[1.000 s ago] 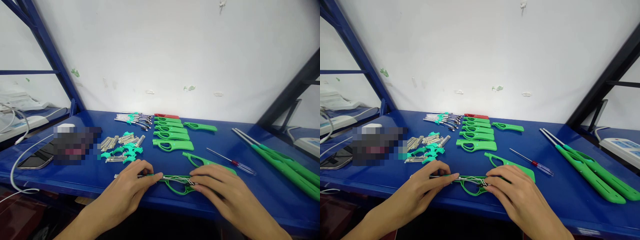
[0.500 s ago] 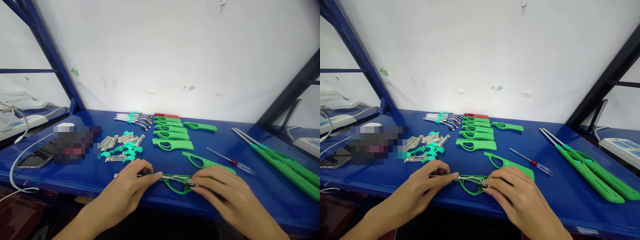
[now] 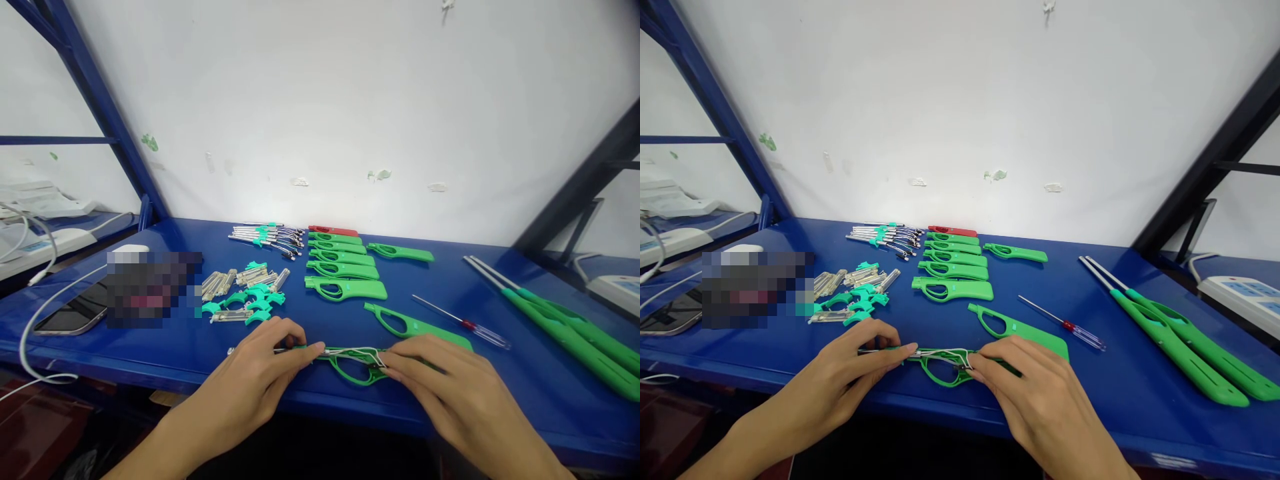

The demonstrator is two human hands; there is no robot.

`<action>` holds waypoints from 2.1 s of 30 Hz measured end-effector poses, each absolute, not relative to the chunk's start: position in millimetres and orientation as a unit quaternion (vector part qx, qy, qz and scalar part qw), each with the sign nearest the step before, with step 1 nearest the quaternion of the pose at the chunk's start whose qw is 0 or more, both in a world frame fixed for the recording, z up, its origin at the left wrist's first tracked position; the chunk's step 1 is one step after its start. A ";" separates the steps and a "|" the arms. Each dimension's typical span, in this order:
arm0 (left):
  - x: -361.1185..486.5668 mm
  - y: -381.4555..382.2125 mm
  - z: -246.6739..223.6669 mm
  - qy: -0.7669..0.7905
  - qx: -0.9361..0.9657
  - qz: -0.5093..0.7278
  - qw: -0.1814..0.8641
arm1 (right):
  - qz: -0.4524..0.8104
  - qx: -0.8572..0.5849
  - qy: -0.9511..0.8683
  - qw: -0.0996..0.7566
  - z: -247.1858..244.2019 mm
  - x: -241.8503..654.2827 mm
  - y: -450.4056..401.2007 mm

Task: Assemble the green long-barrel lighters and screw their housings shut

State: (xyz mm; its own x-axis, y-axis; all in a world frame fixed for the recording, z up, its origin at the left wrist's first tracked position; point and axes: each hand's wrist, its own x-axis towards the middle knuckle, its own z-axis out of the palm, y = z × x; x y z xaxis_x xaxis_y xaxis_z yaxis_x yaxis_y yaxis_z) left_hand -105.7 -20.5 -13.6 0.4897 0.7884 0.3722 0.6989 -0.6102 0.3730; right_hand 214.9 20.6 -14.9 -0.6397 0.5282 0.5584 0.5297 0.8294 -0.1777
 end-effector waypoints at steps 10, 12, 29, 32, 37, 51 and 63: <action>-104.9 -21.0 -12.3 0.437 0.852 0.289 0.001 | 0.004 -0.303 -0.899 0.316 -20.6 217.8 16.6; -111.3 -19.5 -4.6 0.445 0.826 0.339 -0.072 | 0.006 -0.307 -0.898 0.315 -22.6 218.3 16.2; -165.6 -4.3 -5.7 0.593 0.738 0.310 -0.090 | 0.013 -0.318 -0.889 0.331 -22.0 215.5 15.8; -150.3 -16.3 7.0 0.565 0.743 0.338 -0.116 | 0.018 -0.322 -0.889 0.325 -22.2 215.8 15.3; -96.6 -29.4 12.6 0.465 0.805 0.361 -0.070 | 0.019 -0.315 -0.891 0.326 -18.6 216.3 17.0; -46.9 -11.5 -6.8 0.412 0.865 0.287 -0.001 | 0.035 -0.301 -0.901 0.309 -17.5 216.5 20.0; -45.6 -7.6 -13.7 0.380 0.855 0.352 0.015 | 0.069 -0.301 -0.899 0.310 -17.2 216.2 19.3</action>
